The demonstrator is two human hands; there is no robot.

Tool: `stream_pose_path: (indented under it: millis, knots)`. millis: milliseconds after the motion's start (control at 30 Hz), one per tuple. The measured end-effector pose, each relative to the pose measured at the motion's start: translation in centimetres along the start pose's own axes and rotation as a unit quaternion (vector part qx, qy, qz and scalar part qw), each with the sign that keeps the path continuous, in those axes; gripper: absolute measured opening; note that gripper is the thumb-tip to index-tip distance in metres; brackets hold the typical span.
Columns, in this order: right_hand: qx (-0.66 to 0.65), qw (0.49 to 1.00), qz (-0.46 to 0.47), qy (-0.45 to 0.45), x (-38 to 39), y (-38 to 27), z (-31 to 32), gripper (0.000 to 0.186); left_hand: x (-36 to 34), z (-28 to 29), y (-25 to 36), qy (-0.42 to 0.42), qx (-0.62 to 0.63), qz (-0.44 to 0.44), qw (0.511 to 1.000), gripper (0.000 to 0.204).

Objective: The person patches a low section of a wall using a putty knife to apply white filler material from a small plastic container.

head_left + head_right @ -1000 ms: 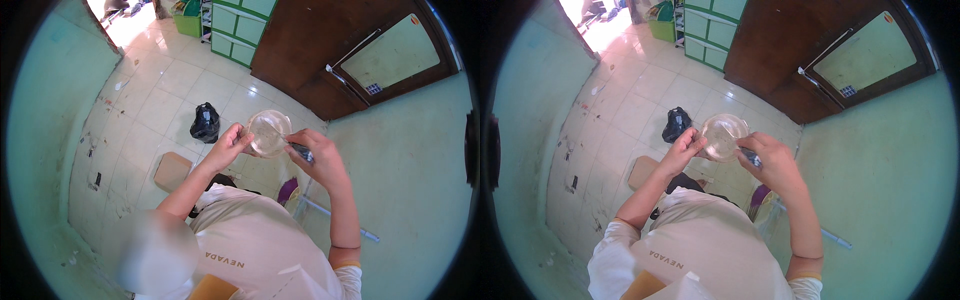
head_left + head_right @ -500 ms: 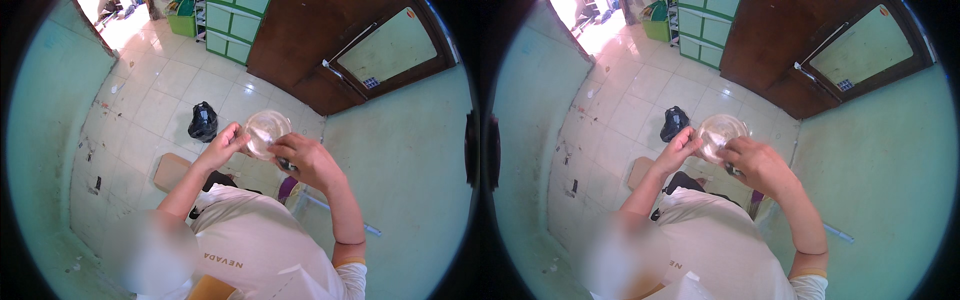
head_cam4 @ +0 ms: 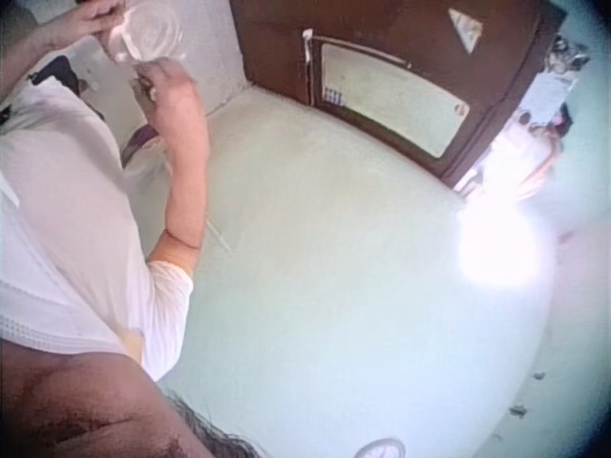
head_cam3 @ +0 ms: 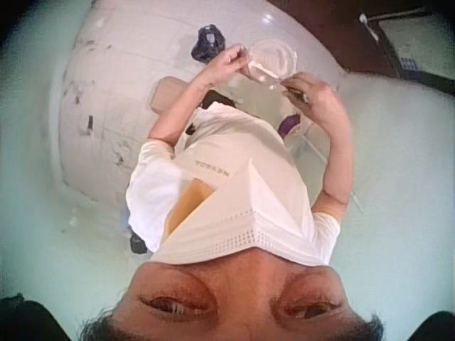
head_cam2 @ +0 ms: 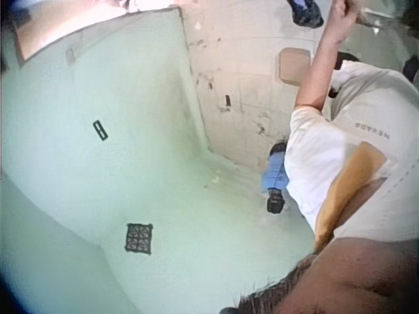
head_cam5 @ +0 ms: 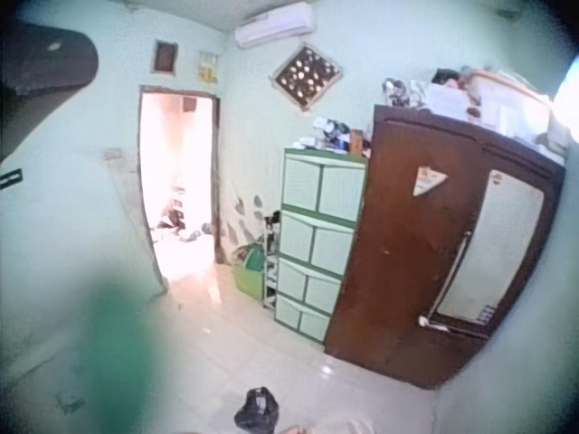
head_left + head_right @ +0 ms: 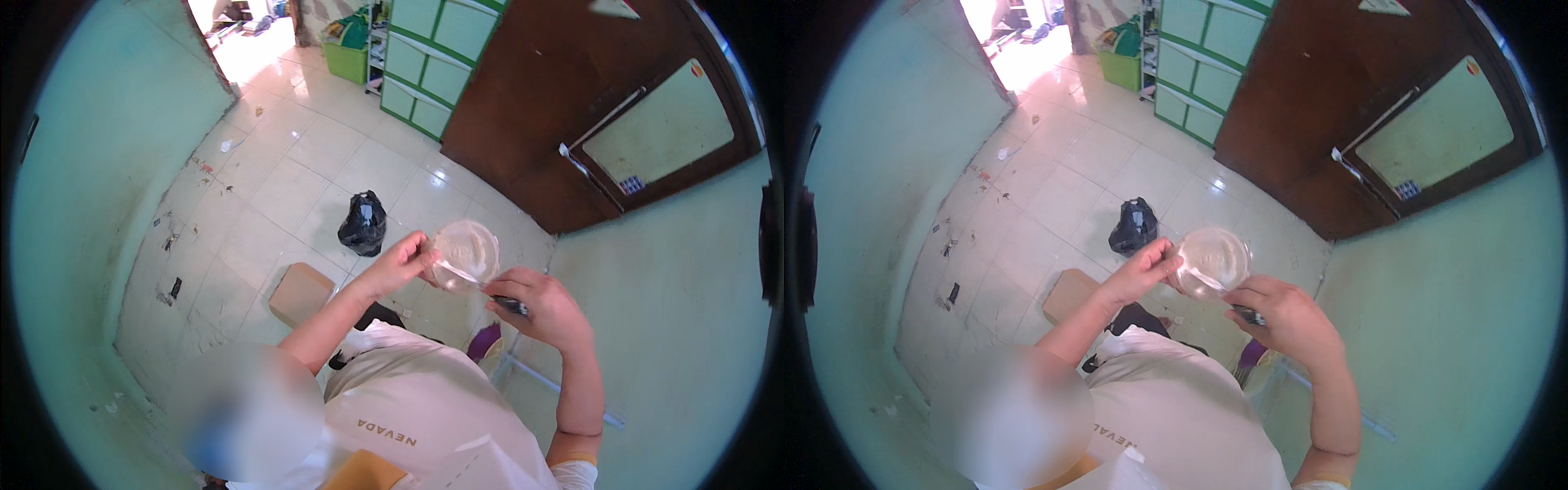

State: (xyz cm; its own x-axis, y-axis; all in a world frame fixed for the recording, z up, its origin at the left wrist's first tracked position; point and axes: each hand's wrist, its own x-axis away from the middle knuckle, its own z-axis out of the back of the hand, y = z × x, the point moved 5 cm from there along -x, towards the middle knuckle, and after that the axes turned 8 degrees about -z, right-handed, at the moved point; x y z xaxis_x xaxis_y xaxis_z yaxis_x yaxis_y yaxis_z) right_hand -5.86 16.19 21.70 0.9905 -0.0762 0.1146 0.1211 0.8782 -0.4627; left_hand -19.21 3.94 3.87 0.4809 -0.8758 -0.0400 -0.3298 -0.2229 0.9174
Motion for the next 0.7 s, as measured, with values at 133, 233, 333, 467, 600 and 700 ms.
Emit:
stream_pose_path:
  millis: [133, 233, 333, 467, 600, 700]
  knots:
    - [0.009, 0.999, -0.001, 0.050, -0.7, -0.3, 0.6, 0.018, 0.7, -1.0, 0.9, -0.011, -0.009, 0.019, 1.000, 0.024]
    - [0.053, 0.994, 0.027, 0.087, -1.1, -0.7, -0.3, 0.019, 0.9, -1.0, 0.6, -0.024, -0.026, 0.008, 0.999, 0.025]
    - [0.027, 0.994, -0.056, 0.084, -0.9, -0.1, -1.2, 0.018, 1.2, -0.1, -0.2, 0.007, -0.074, -0.022, 0.997, 0.025]
    - [-0.088, 0.981, -0.106, 0.136, -1.3, 0.0, -1.2, 0.016, 1.9, 0.6, -0.2, 0.032, -0.045, -0.034, 0.998, 0.030]
    - [-0.066, 0.977, -0.082, 0.186, -2.0, 0.3, -1.6, 0.015, 2.7, 1.3, 0.3, 0.036, -0.100, -0.048, 0.993, 0.028]
    - [-0.090, 0.971, -0.141, 0.171, -2.0, 0.7, -2.3, 0.014, 3.3, 1.3, 0.3, 0.069, -0.075, -0.048, 0.994, 0.026]
